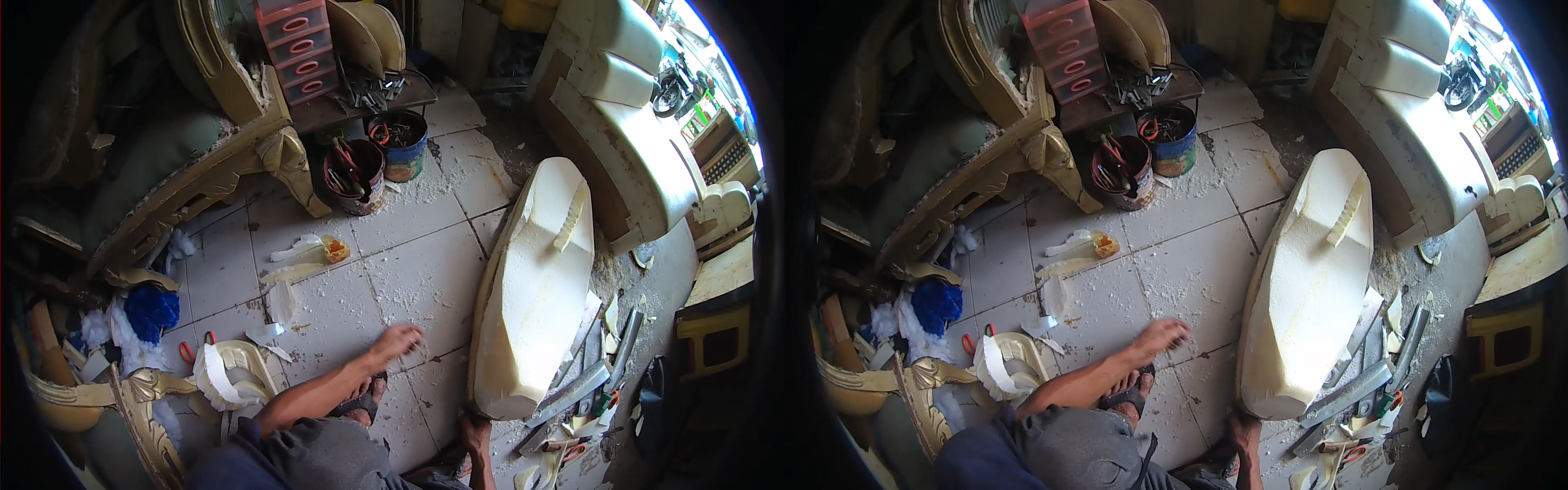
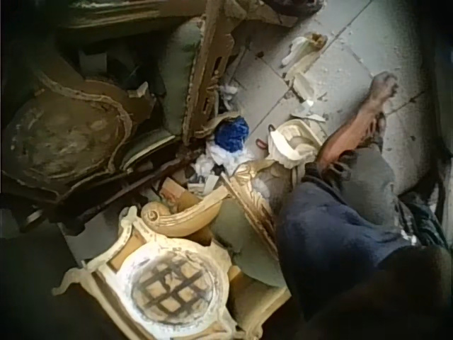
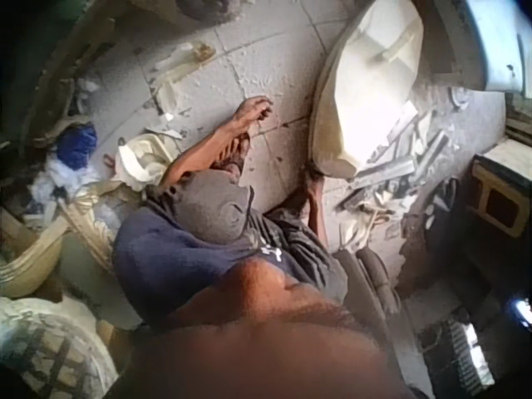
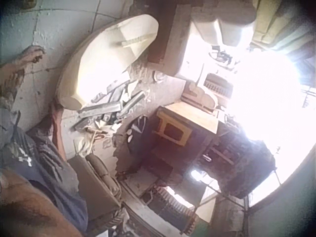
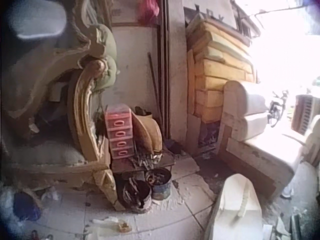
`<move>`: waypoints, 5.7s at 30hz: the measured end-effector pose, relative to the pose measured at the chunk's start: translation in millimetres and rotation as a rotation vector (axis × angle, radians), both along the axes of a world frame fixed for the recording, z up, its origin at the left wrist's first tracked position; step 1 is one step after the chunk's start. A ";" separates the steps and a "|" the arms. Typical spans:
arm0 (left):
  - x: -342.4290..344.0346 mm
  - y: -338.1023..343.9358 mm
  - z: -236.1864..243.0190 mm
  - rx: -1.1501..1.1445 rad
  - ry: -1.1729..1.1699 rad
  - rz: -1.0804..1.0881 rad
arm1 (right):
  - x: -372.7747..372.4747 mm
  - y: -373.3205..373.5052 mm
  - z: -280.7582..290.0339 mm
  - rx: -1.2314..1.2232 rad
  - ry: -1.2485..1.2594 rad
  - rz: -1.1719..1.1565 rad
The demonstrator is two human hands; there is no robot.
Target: The person applies adhesive to a large foam piece, attaches a smaller foam strip, and then uses a knife to trim the edges of the foam.
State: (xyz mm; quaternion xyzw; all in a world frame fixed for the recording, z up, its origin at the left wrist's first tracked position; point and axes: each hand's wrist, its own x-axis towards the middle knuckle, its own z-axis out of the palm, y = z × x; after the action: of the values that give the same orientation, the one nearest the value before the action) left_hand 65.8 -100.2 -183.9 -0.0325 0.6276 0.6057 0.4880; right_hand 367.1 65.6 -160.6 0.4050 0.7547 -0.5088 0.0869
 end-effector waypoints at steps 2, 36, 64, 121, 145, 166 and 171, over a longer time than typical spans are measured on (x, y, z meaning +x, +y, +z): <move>-31.9 -34.2 -17.7 -0.096 0.380 0.288 | -0.1 -3.0 1.4 0.016 -0.011 0.037; -184.5 295.5 37.1 -0.099 0.354 -0.192 | -31.8 -5.5 70.1 -0.018 0.129 0.187; -11.8 97.7 134.9 0.315 0.381 0.295 | 74.7 115.3 57.6 0.054 -0.188 -0.462; 116.3 -154.4 67.2 0.376 -0.656 -0.215 | -86.2 114.9 -18.5 0.213 0.335 -0.631; -228.7 -138.7 -39.7 -0.435 1.122 0.129 | -63.4 72.5 88.9 0.424 0.435 -0.390; 14.4 94.2 224.0 -0.089 1.804 -0.773 | -68.1 55.9 172.8 0.752 0.776 -0.024; 36.5 105.7 225.4 -0.089 1.861 -0.842 | -66.6 60.6 172.1 0.899 0.688 0.158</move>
State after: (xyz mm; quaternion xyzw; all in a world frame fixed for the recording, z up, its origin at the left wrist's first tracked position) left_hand 102.4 5.5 41.5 0.6558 0.7404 0.1462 -0.0212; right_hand 300.5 126.2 11.5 0.1556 0.9098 -0.2322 -0.3068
